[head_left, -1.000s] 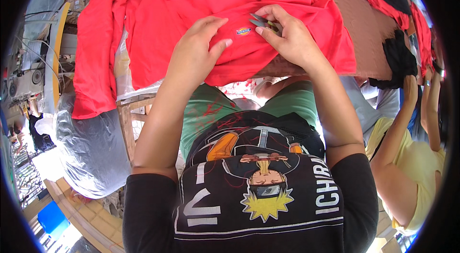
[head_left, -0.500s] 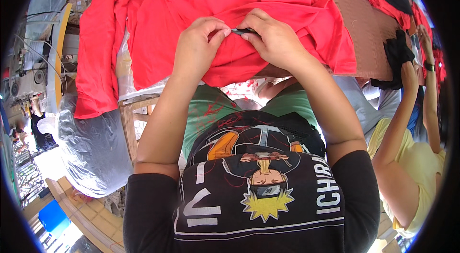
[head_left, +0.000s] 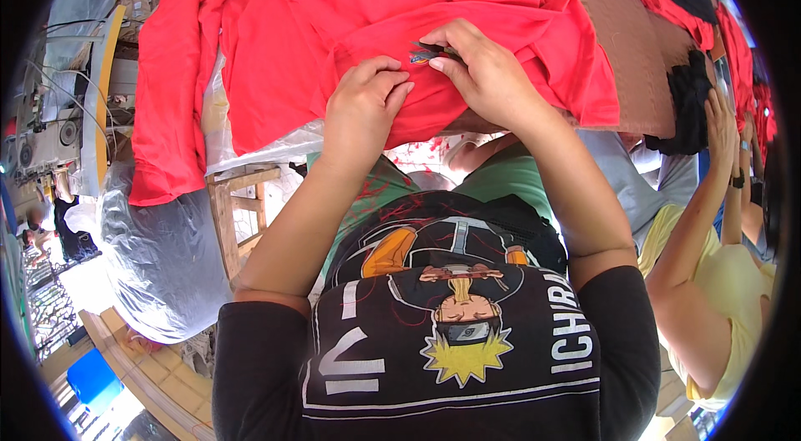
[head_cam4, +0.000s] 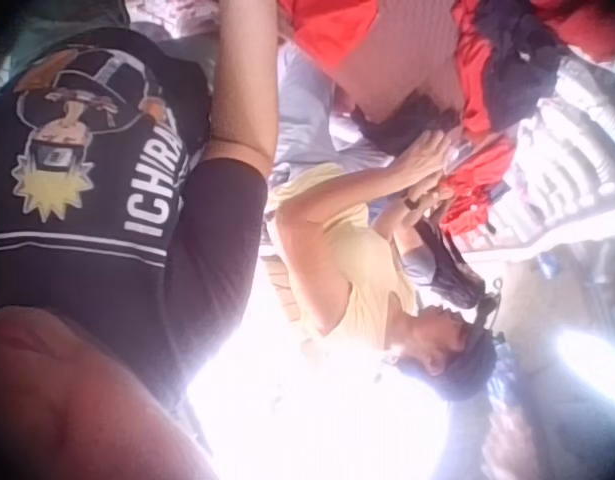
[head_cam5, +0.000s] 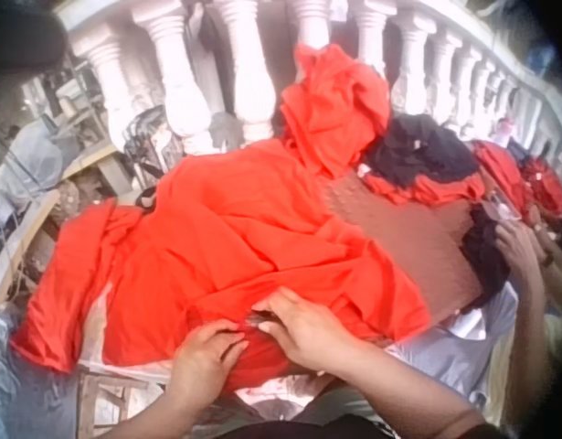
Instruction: The person uses small shears to trim and apply labels to red shirts on a work table.
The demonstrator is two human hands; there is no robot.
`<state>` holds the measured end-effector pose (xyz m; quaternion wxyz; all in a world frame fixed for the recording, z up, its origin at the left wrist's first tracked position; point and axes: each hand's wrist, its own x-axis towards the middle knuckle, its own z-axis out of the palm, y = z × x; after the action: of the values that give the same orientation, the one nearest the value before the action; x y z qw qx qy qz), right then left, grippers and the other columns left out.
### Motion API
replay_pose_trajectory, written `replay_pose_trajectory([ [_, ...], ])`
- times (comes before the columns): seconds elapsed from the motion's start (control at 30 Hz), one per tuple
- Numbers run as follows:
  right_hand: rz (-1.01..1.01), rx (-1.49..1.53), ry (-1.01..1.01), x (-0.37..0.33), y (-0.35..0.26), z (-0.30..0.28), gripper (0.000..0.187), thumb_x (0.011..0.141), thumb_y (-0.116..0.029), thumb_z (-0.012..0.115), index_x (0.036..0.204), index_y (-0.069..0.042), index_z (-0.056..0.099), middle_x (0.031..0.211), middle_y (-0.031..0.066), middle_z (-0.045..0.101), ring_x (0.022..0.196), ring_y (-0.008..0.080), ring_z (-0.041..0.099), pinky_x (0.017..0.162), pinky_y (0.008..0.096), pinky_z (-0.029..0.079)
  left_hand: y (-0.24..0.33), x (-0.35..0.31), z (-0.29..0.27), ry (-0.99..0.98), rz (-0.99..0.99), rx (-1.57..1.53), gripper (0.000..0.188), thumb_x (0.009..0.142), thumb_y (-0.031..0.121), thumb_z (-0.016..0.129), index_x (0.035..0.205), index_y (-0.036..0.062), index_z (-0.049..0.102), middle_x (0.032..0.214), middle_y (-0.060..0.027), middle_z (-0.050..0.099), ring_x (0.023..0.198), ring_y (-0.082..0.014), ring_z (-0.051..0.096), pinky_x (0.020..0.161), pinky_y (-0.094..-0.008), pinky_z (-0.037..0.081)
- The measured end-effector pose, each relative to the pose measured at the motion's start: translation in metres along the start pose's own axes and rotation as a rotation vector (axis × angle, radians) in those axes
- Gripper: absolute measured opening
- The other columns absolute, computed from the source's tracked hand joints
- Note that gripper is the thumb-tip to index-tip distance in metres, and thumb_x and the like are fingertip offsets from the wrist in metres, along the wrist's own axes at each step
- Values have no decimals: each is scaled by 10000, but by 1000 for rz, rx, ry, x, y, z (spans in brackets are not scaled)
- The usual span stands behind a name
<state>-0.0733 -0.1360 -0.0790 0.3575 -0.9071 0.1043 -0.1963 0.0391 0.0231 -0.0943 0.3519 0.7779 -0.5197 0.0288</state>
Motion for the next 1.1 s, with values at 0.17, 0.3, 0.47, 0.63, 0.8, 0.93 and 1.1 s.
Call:
replay_pose_trajectory([
  [0.17, -8, -12, -34, -1, 2, 3, 190, 869, -64, 598, 1054, -40, 562, 1011, 124, 586, 964, 316, 600, 794, 384, 481, -5, 5, -4, -13, -123, -165, 128, 829, 120, 673, 909, 20, 679, 925, -100, 668, 815, -257, 645, 730, -346, 518],
  [0.3, -26, -8, -66, -2, 2, -1, 176, 870, -56, 593, 1043, -44, 559, 1012, 117, 586, 954, 319, 602, 786, 390, 486, -13, 9, -8, -104, -400, -457, 147, 879, 141, 644, 943, 11, 666, 888, -111, 682, 795, -198, 655, 737, -303, 510],
  [0.47, -67, -4, -90, -2, 0, 0, 154, 864, -81, 590, 1012, -51, 558, 1014, 116, 596, 917, 331, 609, 760, 423, 491, -12, 11, -13, -186, -520, -583, 188, 928, 141, 593, 991, -27, 649, 990, -77, 662, 900, -123, 616, 843, -253, 466],
  [0.63, -75, -68, -91, 3, -5, 5, 110, 865, -107, 583, 964, -60, 572, 998, 115, 594, 888, 341, 610, 736, 443, 492, -8, 14, -21, -130, -252, -411, 161, 889, 146, 636, 915, -9, 671, 1060, -109, 635, 967, -146, 591, 850, -273, 454],
  [0.8, -111, -122, 89, 5, -8, -17, 107, 862, -106, 586, 962, -68, 589, 976, 109, 592, 885, 340, 608, 730, 433, 494, 21, 42, -122, -518, 178, -659, 314, 897, 275, 570, 784, 22, 720, 1051, -155, 650, 1013, -234, 556, 903, -362, 393],
  [0.93, -161, -96, 208, 7, -11, -45, 167, 859, -95, 614, 1020, -50, 613, 967, 128, 596, 876, 310, 620, 746, 381, 502, 45, 42, -184, -368, 297, -386, 634, 981, 459, 342, 685, 28, 702, 1013, -218, 622, 1065, -357, 516, 989, -503, 288],
  [1.1, -32, -64, 208, 0, -29, -64, 177, 896, -41, 596, 1069, -3, 596, 1013, 89, 599, 918, 185, 609, 824, 291, 478, 28, 32, -176, -272, 199, -459, 310, 965, 228, 476, 939, 0, 685, 1120, -188, 604, 1114, -288, 525, 1023, -434, 322],
])
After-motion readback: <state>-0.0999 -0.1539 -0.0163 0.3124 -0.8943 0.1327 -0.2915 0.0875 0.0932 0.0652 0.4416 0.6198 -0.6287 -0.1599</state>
